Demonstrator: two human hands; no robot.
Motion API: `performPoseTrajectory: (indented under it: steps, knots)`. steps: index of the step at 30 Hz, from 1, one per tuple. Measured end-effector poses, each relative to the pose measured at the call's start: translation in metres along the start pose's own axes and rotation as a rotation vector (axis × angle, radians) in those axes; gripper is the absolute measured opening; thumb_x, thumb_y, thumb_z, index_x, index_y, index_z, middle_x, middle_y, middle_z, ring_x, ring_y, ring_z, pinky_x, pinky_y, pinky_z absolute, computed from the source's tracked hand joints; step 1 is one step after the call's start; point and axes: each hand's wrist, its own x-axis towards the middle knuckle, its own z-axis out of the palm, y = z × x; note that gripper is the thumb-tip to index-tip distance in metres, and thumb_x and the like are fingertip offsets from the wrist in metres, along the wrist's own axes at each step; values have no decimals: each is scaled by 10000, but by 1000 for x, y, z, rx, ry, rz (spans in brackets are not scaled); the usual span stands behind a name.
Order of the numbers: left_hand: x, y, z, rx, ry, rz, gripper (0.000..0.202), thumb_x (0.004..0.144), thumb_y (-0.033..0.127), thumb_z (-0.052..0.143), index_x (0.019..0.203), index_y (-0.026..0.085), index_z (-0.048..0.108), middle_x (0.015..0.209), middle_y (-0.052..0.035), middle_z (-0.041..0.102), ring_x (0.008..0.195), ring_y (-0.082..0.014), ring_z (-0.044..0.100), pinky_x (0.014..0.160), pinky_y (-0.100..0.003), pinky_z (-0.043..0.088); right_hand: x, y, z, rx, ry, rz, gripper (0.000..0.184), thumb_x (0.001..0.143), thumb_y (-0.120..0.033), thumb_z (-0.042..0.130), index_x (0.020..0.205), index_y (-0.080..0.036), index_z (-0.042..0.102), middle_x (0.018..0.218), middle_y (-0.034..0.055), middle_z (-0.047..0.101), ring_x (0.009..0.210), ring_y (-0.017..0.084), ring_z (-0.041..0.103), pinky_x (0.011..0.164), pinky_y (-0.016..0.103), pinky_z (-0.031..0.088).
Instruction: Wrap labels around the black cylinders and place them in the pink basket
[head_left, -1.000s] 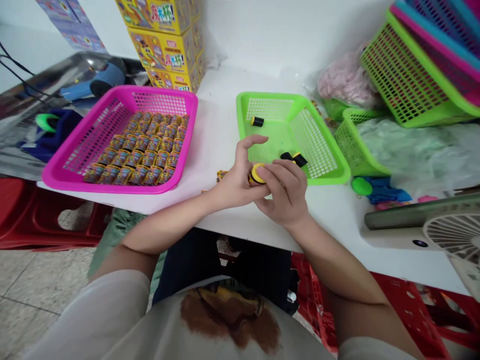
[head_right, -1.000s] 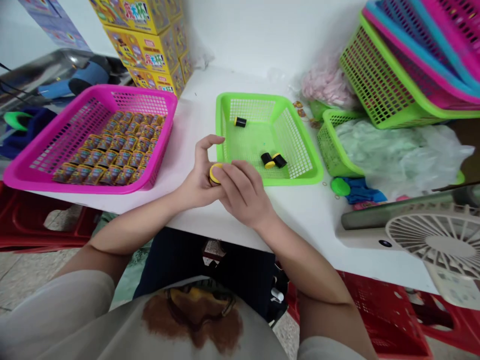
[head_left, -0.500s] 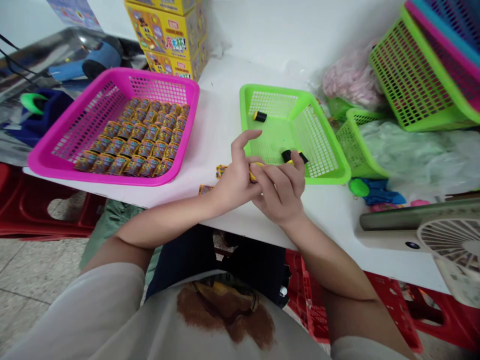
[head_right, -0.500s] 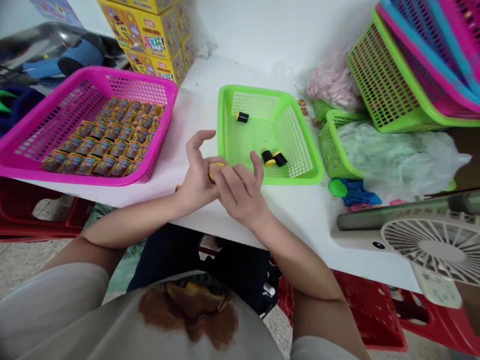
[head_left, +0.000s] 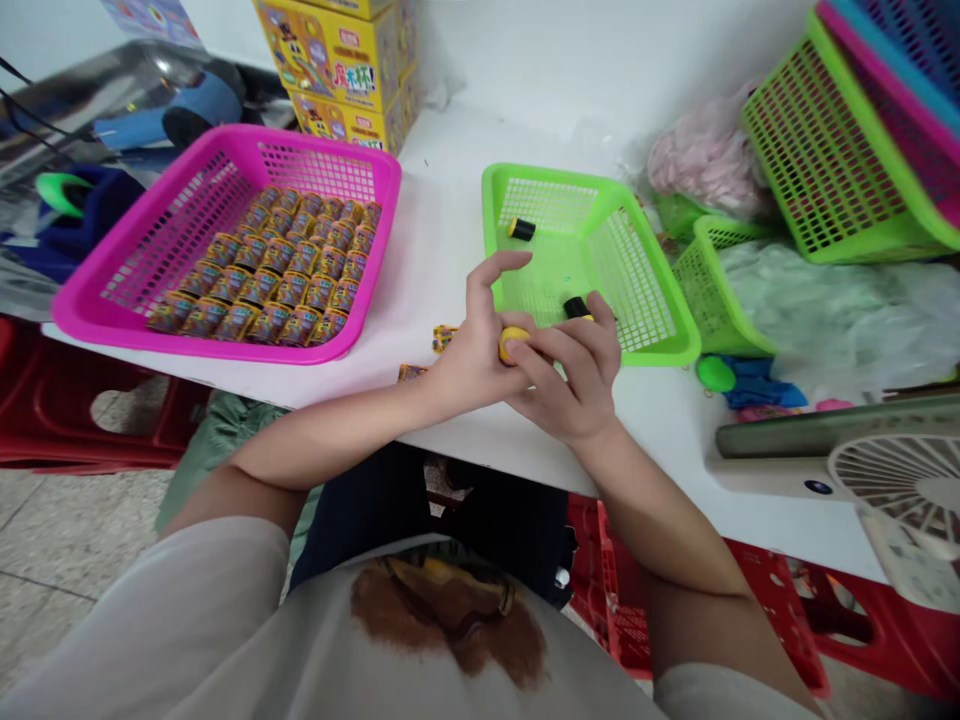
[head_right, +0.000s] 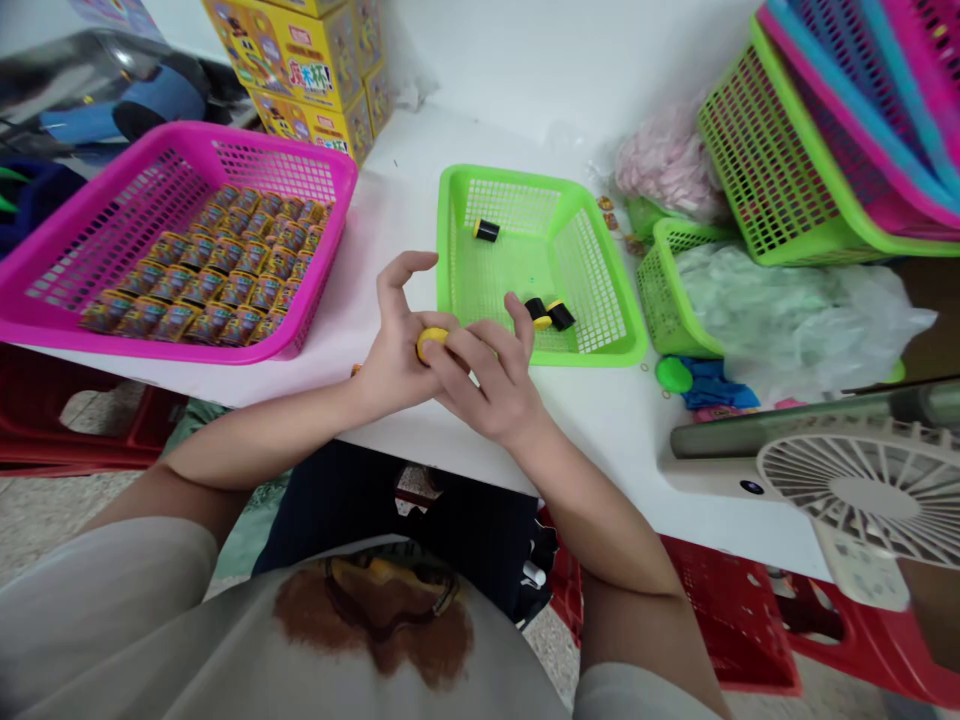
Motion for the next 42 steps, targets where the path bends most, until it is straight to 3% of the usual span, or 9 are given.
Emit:
performPoseTrajectory:
  steps: [5,7,10,13,16,22,33,39,42]
  knots:
    - [4,-1,-4,-50,-80,-46,900,890,329,793,1546,342,178,717,113,476,542,-94,550,535,-251,414,-4,6,-4,78,-97,58,331,973,-446,737,1284,-365,657,1075,30,696,1088,241,660,1204,660,504]
    - [6,2,-6,-72,-128,-87,906,906,394,793,1555,342,162,684,123,456,529,-100,539,529,-253,418,0,11,-8,236,-138,115,416,928,-487,778,1307,-378,648,1081,30,708,1109,259,671,1189,644,513]
    - [8,5,-7,-72,-146,-114,911,921,455,791,1561,320,156,669,128,459,510,-103,534,519,-255,417,10,16,-15,562,-148,312,608,872,-685,762,1371,-367,621,1137,52,704,1112,281,686,1092,596,584]
    - [8,3,-8,-26,-127,-85,911,887,455,835,1544,301,223,711,117,494,520,-93,551,519,-250,409,18,17,-21,746,-173,615,490,970,-694,637,1302,-340,698,1209,74,663,1156,262,684,1001,525,641]
    - [7,-1,-7,21,-129,-75,879,857,428,861,1510,321,283,781,107,545,600,-102,625,549,-248,449,23,16,-24,793,-343,756,371,956,-637,709,1121,-317,800,1226,82,644,1243,256,658,953,450,670]
    - [5,-2,-7,119,-103,-39,810,850,315,842,1481,340,334,925,84,617,774,-122,733,607,-235,501,22,16,-24,803,-369,782,295,949,-586,749,1076,-337,841,1234,74,682,1285,261,663,958,454,682]
    - [6,-3,-8,78,-185,40,897,836,166,779,1520,370,236,1022,60,625,691,-87,681,559,-220,474,21,12,-22,826,-279,745,164,944,-490,785,944,-334,836,1179,44,692,1261,251,696,1137,544,601]
    - [8,0,-9,34,-210,-56,912,867,245,817,1541,355,213,939,66,643,682,-106,677,595,-254,497,25,14,-27,815,-299,722,210,961,-513,766,920,-312,810,1154,59,683,1285,278,678,1131,585,597]
    - [8,-1,-7,-7,-158,-85,905,862,354,856,1537,314,254,910,61,621,702,-121,704,613,-263,490,26,14,-30,860,-280,705,208,965,-507,764,914,-307,787,1144,57,665,1284,271,669,1090,563,626]
